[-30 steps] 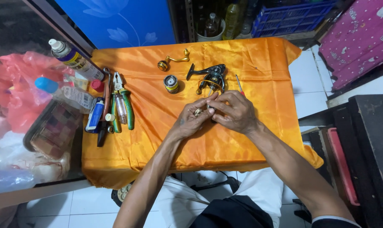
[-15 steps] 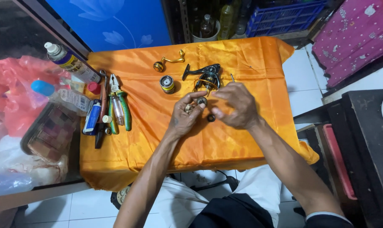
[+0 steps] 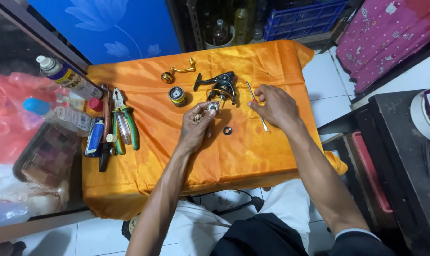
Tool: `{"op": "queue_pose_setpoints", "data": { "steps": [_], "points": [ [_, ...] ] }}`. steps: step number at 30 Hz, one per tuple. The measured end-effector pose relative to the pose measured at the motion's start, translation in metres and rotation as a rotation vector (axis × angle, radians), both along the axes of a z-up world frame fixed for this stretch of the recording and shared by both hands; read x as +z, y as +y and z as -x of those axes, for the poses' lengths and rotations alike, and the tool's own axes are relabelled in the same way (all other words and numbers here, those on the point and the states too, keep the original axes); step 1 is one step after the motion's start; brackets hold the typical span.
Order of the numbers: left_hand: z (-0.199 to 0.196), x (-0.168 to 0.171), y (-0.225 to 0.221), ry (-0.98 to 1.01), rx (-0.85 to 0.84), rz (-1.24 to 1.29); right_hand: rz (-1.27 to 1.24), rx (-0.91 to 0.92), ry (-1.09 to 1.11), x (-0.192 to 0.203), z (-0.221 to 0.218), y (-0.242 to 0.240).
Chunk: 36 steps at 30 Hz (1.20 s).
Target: Repairing and maintaining a fishing reel by lubricating internal components and using a screwdriver for assembly.
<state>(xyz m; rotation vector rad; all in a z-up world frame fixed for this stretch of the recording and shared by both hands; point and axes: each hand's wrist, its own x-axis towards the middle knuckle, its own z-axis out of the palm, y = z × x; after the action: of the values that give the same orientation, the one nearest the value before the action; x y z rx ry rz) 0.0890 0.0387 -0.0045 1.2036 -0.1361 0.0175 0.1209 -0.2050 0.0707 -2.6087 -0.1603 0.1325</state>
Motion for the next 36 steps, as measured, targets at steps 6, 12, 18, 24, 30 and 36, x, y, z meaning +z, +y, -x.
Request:
{"op": "queue_pose_setpoints", "data": {
  "steps": [6,12,18,24,30,36],
  "points": [
    [0.003,0.007,-0.002,0.010,0.007,0.063,0.065,-0.024,0.029,-0.032,-0.016,-0.010],
    [0.005,0.016,0.003,0.065,0.025,0.130,-0.284,0.132,-0.238,-0.038,-0.003,-0.024],
    [0.006,0.015,0.000,0.047,0.037,0.123,-1.065,0.281,-0.096,-0.016,0.001,0.013],
    [-0.002,0.007,0.000,0.023,0.018,0.097,-1.201,0.212,-0.147,-0.044,-0.005,0.035],
    [-0.005,-0.010,-0.002,-0.014,0.010,0.059,-1.490,0.013,-0.170,-0.118,-0.032,0.017],
    [0.000,0.001,-0.002,-0.001,-0.020,0.018,-1.311,0.030,-0.460,-0.118,-0.032,0.016]
  ]
}}
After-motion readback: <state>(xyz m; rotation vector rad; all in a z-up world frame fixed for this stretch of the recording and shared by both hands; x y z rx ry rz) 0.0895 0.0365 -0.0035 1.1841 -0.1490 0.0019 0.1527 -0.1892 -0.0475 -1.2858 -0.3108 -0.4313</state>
